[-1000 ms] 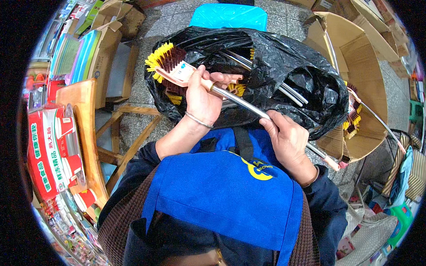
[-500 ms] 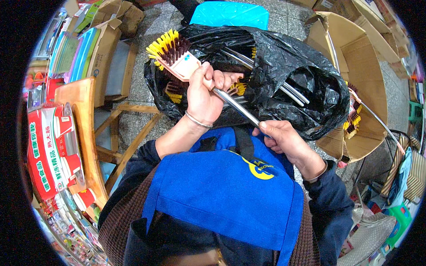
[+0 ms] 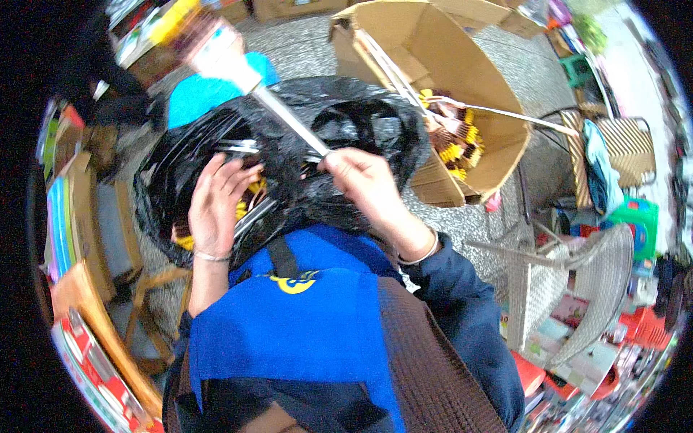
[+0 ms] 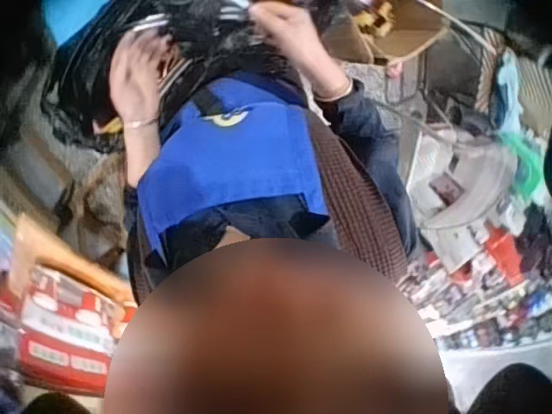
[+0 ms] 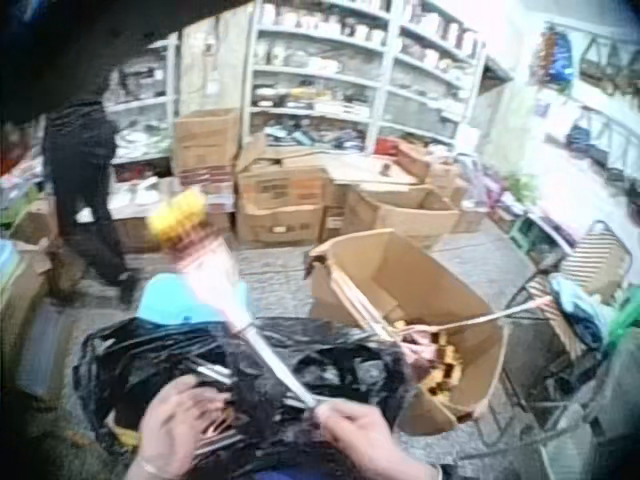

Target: The person assembles cleaning brooms by inserting metal rods into brush heads and attaching end caps. They retrieve parts from a black plastic bag and place completed brooms into a cardboard box.

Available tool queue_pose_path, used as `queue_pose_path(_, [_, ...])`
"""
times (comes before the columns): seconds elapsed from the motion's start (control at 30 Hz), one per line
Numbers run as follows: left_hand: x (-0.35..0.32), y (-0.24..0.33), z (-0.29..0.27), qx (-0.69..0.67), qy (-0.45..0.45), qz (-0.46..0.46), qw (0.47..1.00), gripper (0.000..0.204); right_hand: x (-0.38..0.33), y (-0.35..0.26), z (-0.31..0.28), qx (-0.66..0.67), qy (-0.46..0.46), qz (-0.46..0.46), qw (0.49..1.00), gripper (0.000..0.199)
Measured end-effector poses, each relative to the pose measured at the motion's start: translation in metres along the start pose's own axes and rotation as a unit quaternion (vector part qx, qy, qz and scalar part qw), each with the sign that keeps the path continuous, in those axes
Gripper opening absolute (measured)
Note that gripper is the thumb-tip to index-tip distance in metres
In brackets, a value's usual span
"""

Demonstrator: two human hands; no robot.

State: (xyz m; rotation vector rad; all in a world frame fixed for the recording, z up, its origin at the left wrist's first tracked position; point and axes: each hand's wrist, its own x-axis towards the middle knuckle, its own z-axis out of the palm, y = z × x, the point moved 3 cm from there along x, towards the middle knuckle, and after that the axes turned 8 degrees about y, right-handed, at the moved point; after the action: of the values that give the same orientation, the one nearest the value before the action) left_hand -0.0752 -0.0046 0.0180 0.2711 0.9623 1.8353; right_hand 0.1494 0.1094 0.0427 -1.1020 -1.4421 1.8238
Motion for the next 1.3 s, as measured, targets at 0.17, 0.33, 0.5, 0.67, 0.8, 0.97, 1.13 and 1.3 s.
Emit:
queue_pose_path(0.17, [-0.012, 0.000, -0.047, 0.002, -0.004, -0.014, 1.000, 0.031, 0.015, -0.016, -0.118, -0.139, 0.279, -0.064, 0.948, 0.024])
queue_pose_path(0.33, [-0.030, -0.017, -0.072, 0.032, 0.049, -0.042, 0.997, 0.027, 0.014, -0.013, -0.208, -0.538, 0.395, 0.002, 0.745, 0.028])
queue_pose_path(0.5, [-0.034, -0.021, -0.066, 0.037, 0.066, -0.045, 0.996, 0.026, 0.037, -0.001, -0.241, -0.600, 0.412, -0.009, 0.686, 0.032])
queue_pose_path(0.67, [-0.036, -0.024, -0.050, 0.078, 0.035, -0.067, 0.994, 0.023, 0.059, -0.029, -0.203, -0.624, 0.484, -0.226, 0.570, 0.043])
queue_pose_path(0.8, [-0.036, -0.025, -0.046, 0.068, 0.045, -0.073, 0.994, 0.023, 0.046, -0.037, -0.103, -0.475, 0.386, -0.434, 0.660, 0.032])
queue_pose_path(0.97, [-0.036, -0.023, -0.045, 0.066, 0.047, -0.072, 0.994, 0.022, 0.010, -0.021, 0.028, -0.307, 0.094, -0.523, 0.790, 0.029])
queue_pose_path(1.13, [-0.037, -0.023, -0.053, 0.042, 0.105, -0.078, 0.991, 0.018, -0.004, 0.012, 0.088, -0.290, -0.154, -0.396, 0.858, 0.023])
queue_pose_path(1.3, [-0.042, -0.016, -0.076, 0.002, 0.154, -0.060, 0.986, 0.016, 0.010, 0.025, 0.082, -0.391, -0.164, -0.365, 0.829, 0.019])
